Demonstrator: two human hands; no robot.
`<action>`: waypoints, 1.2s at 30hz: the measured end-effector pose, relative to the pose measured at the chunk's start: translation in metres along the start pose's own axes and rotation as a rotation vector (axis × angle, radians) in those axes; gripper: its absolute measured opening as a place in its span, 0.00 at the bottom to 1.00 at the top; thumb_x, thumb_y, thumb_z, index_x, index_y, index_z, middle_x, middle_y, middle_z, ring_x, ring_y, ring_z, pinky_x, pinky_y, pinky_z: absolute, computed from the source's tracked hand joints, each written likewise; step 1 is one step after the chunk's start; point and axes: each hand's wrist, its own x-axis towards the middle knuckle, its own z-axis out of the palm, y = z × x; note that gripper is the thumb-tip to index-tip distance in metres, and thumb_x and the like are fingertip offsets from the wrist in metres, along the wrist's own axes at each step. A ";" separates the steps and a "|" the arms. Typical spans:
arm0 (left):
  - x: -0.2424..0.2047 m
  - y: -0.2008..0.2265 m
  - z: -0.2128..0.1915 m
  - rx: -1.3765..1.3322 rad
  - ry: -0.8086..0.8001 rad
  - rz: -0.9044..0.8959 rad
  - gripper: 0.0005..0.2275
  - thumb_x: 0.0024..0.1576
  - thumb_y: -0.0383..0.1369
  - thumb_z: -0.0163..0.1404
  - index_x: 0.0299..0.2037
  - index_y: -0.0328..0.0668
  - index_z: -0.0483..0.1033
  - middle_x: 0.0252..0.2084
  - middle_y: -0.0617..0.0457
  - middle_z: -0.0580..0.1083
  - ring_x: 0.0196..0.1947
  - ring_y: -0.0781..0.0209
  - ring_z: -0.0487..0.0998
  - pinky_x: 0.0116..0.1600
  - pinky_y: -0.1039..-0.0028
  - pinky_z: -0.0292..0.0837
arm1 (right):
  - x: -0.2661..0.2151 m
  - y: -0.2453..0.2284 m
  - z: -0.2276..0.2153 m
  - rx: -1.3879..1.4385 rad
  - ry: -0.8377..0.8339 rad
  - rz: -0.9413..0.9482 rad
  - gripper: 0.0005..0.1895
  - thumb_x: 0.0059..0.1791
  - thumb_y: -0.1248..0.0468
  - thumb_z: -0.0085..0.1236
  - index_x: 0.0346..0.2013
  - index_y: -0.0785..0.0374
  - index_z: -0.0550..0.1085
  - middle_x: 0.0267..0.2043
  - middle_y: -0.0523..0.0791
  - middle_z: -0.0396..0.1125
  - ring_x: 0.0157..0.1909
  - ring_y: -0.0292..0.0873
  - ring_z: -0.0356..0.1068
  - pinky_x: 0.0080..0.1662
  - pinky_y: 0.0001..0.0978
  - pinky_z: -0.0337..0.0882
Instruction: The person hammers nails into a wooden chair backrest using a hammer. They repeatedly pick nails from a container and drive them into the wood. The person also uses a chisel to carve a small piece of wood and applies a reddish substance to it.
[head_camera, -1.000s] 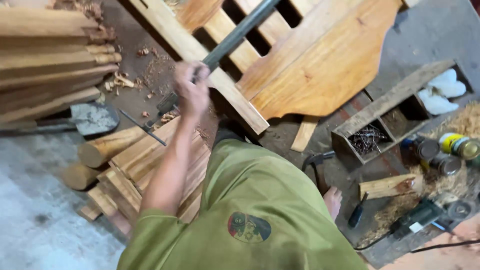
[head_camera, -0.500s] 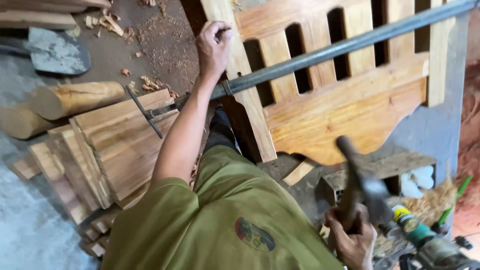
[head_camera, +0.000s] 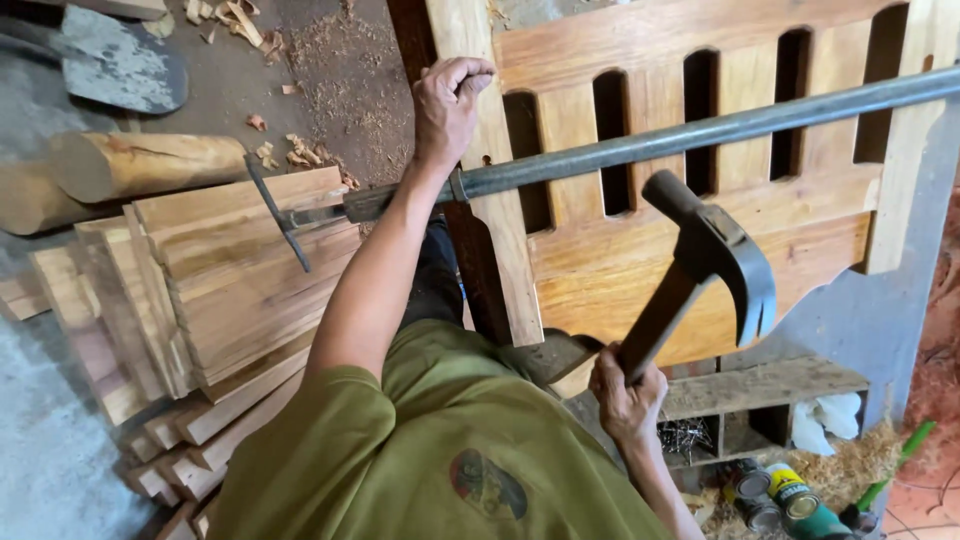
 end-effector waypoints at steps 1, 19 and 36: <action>-0.002 -0.001 0.000 -0.001 -0.007 -0.003 0.03 0.60 0.25 0.56 0.38 0.45 0.81 0.38 0.53 0.82 0.39 0.63 0.84 0.49 0.71 0.79 | 0.001 0.000 0.001 0.000 0.002 0.007 0.12 0.52 0.62 0.51 0.25 0.62 0.69 0.15 0.43 0.61 0.17 0.37 0.61 0.23 0.30 0.64; 0.001 -0.007 -0.003 0.021 -0.005 0.075 0.04 0.58 0.23 0.58 0.38 0.43 0.80 0.36 0.52 0.82 0.37 0.63 0.85 0.45 0.76 0.83 | 0.026 0.009 0.023 -0.095 -0.134 -0.045 0.17 0.53 0.54 0.52 0.25 0.61 0.70 0.17 0.42 0.66 0.18 0.38 0.66 0.24 0.32 0.67; 0.003 -0.005 -0.004 -0.001 0.017 0.094 0.06 0.56 0.21 0.59 0.38 0.43 0.81 0.36 0.52 0.82 0.36 0.63 0.85 0.45 0.77 0.84 | 0.033 0.016 0.036 -0.232 -0.155 -0.039 0.19 0.53 0.50 0.55 0.26 0.61 0.69 0.15 0.40 0.53 0.16 0.34 0.50 0.21 0.32 0.48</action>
